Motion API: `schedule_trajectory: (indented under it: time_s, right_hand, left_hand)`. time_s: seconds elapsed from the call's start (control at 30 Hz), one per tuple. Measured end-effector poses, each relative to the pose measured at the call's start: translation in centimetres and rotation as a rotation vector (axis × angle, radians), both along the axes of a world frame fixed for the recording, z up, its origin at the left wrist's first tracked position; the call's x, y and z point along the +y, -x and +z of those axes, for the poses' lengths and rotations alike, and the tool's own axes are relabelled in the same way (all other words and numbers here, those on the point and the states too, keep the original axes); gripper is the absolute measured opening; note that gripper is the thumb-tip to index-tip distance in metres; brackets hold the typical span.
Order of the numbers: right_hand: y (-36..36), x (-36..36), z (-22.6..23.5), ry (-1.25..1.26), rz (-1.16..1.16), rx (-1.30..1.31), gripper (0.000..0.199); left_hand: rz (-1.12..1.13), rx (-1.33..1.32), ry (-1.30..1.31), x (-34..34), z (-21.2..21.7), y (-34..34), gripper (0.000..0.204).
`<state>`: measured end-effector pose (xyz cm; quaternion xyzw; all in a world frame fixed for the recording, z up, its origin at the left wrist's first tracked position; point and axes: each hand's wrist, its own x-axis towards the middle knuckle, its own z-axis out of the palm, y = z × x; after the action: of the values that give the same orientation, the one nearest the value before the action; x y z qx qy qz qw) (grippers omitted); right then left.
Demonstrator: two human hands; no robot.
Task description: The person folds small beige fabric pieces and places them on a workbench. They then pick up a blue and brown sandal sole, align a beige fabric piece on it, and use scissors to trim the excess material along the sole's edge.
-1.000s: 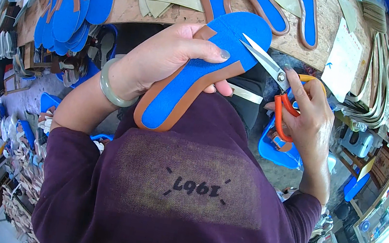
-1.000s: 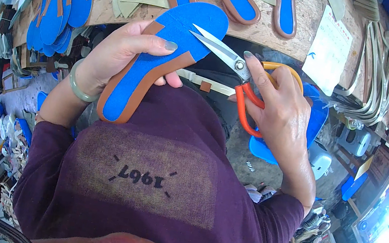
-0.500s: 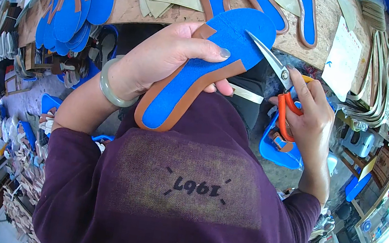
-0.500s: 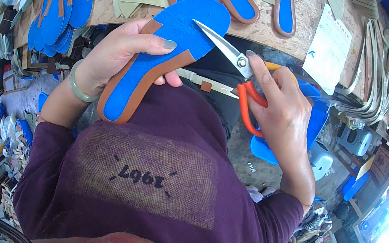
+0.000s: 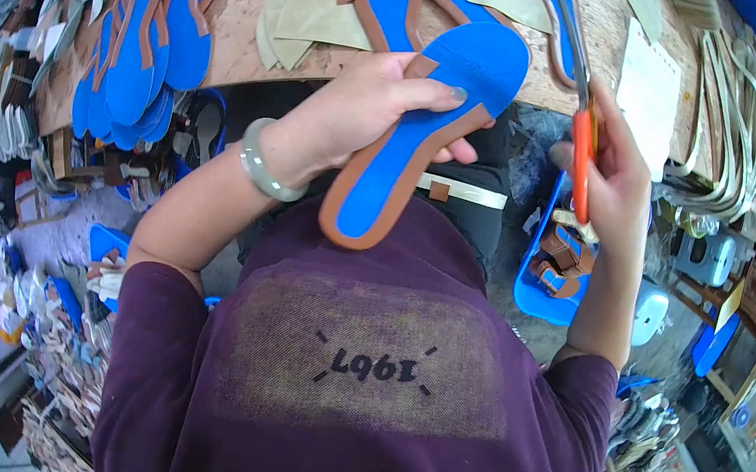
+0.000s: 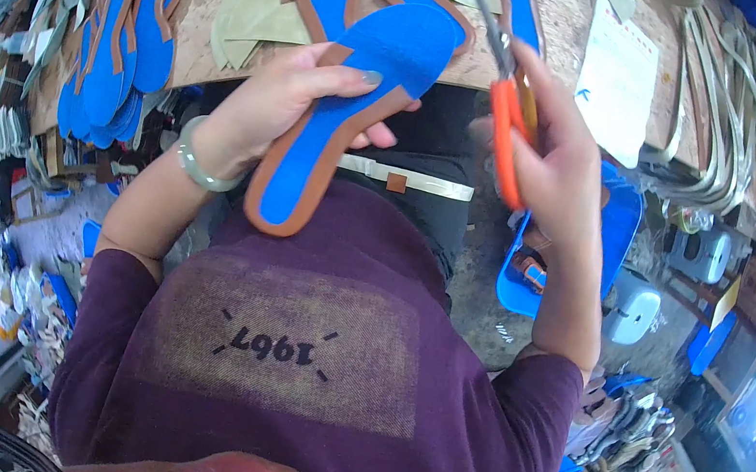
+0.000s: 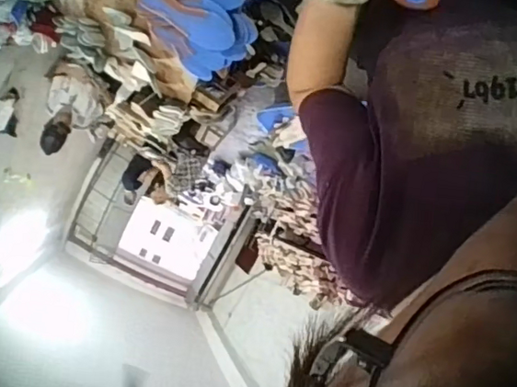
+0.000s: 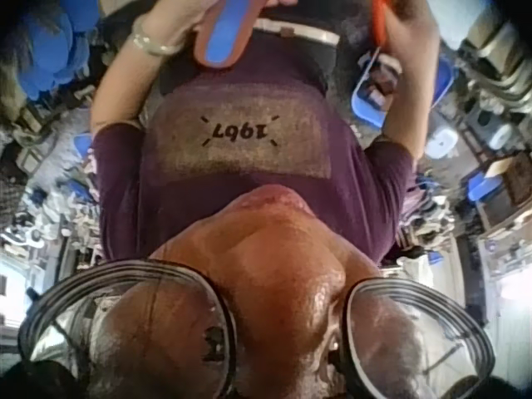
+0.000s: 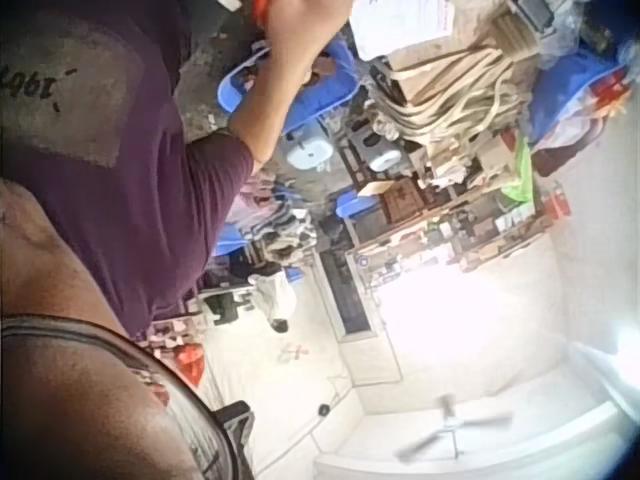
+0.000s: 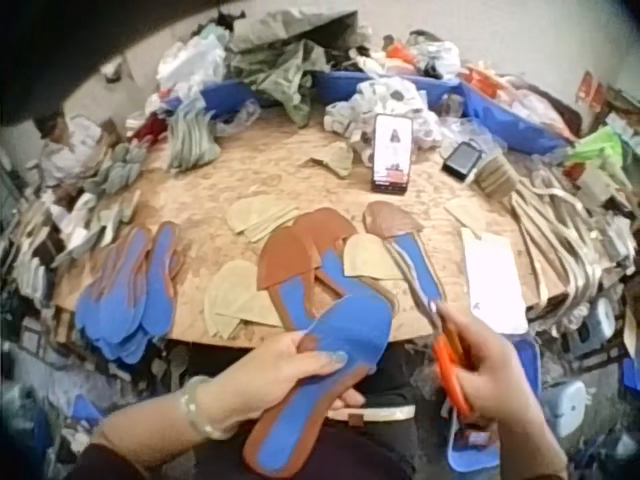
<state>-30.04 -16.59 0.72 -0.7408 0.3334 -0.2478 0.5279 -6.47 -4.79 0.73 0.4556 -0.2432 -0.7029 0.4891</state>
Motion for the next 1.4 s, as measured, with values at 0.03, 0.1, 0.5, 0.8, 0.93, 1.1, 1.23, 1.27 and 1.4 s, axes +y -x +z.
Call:
schedule_trajectory:
  time_s: [0.03,0.1,0.5,0.8,0.93,1.1,1.23,1.27,1.4]
  right_hand:
    - [0.3,-0.6,-0.6,-0.190,-0.050,-0.095,0.064]
    - [2.2,-2.3,-2.0,-0.224,-0.046,-0.290,0.059]
    - [-2.2,-2.2,-2.4,-0.495,0.007,-0.820,0.075]
    - [-1.7,-3.1,-6.1,-0.330,0.031,-0.631,0.072]
    - [-3.1,-1.6,-5.4,-0.346,0.007,-0.641,0.074]
    - [-2.3,-2.3,-5.7,-0.278,-0.067,-0.521,0.054]
    - [-3.1,-2.9,-5.5,-0.303,-0.037,-0.640,0.062]
    - [-3.3,-2.1,-4.8,-0.339,-0.046,-0.601,0.069]
    - [-3.6,-1.3,-6.3,-0.327,-0.060,-0.534,0.053]
  left_hand:
    - [-0.014,0.063,-0.016,-0.7,-0.9,0.6,0.036]
    - [-0.031,0.198,-0.042,-1.8,-2.9,2.2,0.038]
    - [-0.004,0.225,-0.194,-4.0,-6.8,7.2,0.031]
    - [0.074,0.193,-0.157,-3.7,-7.7,8.2,0.028]
    - [0.057,0.200,-0.166,-3.9,-7.8,7.9,0.028]
    - [0.081,0.212,-0.181,-4.0,-7.8,8.1,0.027]
    - [0.075,0.214,-0.179,-4.1,-7.5,8.2,0.027]
    - [0.081,0.201,-0.186,-4.0,-7.5,8.1,0.028]
    - [0.085,0.198,-0.179,-3.9,-7.9,8.3,0.029]
